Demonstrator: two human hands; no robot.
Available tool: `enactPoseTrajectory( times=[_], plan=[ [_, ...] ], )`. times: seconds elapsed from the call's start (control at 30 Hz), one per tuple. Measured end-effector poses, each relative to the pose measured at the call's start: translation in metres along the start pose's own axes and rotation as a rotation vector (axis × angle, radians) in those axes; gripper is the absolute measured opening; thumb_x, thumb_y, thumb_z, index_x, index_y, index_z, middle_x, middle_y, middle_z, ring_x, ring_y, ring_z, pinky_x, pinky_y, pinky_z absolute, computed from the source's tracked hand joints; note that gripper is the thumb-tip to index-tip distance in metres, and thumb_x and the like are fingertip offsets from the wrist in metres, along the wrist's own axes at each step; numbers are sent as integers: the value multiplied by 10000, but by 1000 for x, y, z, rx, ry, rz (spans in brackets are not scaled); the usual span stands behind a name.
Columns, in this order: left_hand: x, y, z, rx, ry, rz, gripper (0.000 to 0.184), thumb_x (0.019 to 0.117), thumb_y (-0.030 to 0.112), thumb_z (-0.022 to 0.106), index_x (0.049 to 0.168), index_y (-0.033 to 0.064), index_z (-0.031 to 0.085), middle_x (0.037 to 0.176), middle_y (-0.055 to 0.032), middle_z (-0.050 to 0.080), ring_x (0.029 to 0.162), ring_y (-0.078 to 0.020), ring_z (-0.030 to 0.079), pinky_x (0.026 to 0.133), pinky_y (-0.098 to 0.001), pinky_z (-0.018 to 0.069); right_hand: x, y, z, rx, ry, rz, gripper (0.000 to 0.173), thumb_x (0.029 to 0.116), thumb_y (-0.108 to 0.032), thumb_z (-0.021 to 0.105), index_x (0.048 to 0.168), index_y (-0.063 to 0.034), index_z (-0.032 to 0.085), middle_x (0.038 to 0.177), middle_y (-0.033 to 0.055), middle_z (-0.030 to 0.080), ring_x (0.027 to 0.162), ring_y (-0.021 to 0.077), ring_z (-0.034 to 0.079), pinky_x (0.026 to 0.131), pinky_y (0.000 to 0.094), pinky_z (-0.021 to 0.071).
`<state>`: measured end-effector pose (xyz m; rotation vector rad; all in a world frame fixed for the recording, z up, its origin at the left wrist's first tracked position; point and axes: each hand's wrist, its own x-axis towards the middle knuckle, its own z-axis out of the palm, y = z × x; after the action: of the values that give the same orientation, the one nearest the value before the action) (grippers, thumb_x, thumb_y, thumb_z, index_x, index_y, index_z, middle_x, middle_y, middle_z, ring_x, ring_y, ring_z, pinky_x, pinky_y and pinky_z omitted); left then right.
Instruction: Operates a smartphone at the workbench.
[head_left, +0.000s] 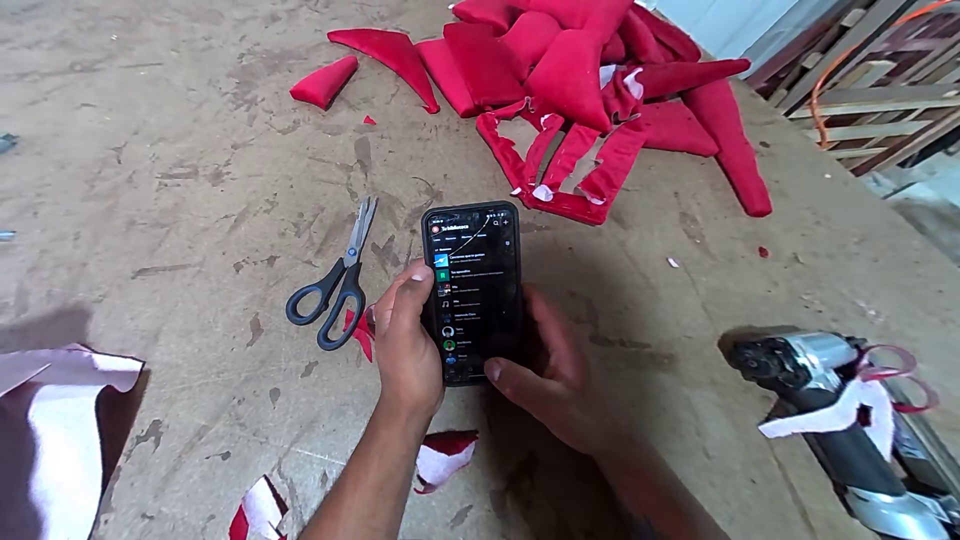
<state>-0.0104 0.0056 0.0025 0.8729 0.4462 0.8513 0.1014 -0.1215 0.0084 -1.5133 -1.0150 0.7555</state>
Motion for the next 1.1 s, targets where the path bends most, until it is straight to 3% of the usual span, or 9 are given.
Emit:
enactPoseTrajectory(
  times=[0.27, 0.57, 0.67, 0.8, 0.87, 0.97, 1.0, 1.1],
  plan=[
    [0, -1, -1, 40, -15, 12, 482, 1081, 392, 332, 1200, 82, 681, 1056, -160, 708, 920, -238, 715, 779, -457, 614, 1, 0, 1, -15, 34, -3, 515, 893, -359, 710, 1346, -185, 540, 1107, -11, 709, 1001, 136, 707, 808, 327, 636],
    [0, 0, 1, 68, -61, 38, 466, 1087, 361, 335, 1203, 65, 676, 1043, -158, 703, 896, -231, 712, 767, -440, 616, 2, 2, 2, 41, 64, -31, 446, 947, -375, 675, 1327, -166, 565, 1085, 29, 709, 978, 168, 710, 806, 343, 632],
    [-1, 0, 1, 71, -73, 48, 455, 1086, 364, 354, 1181, 64, 682, 1024, -152, 706, 885, -225, 714, 764, -433, 619, 3, 4, 3, 78, 86, -68, 443, 993, -441, 625, 1321, -146, 584, 1082, 52, 709, 975, 185, 710, 812, 355, 630],
    [0, -1, 2, 93, -76, 48, 445, 1082, 366, 372, 1155, 69, 695, 1012, -145, 707, 880, -217, 711, 761, -424, 616, 4, 4, 3, 74, 141, -56, 378, 1039, -422, 545, 1290, -150, 620, 1067, 58, 714, 961, 192, 712, 799, 358, 629],
    [0, -1, 2, 95, -68, 45, 451, 1085, 357, 363, 1180, 67, 695, 1027, -154, 712, 889, -227, 715, 768, -436, 617, 3, 5, 3, 44, 132, -59, 368, 1019, -379, 581, 1309, -155, 612, 1084, 44, 714, 970, 183, 711, 808, 361, 629],
    [0, 0, 1, 88, -52, 29, 474, 1084, 353, 334, 1219, 63, 683, 1046, -168, 711, 900, -243, 717, 777, -453, 618, 2, 4, 2, 0, 101, -39, 437, 917, -364, 682, 1303, -181, 592, 1092, 0, 712, 989, 146, 708, 818, 350, 632],
    [0, -1, 1, 85, -52, 30, 477, 1085, 358, 331, 1215, 61, 681, 1042, -170, 711, 898, -245, 718, 775, -454, 618, 1, 4, 1, 17, 93, -48, 443, 924, -375, 678, 1312, -179, 591, 1105, 3, 709, 999, 144, 703, 827, 347, 627],
    [1, -1, 1, 84, -58, 36, 477, 1085, 374, 340, 1193, 64, 686, 1027, -165, 710, 891, -240, 717, 770, -453, 618, 1, 5, -1, 111, 79, -84, 408, 1009, -385, 548, 1342, -156, 605, 1155, 45, 698, 1054, 168, 684, 871, 359, 606]
  ],
)
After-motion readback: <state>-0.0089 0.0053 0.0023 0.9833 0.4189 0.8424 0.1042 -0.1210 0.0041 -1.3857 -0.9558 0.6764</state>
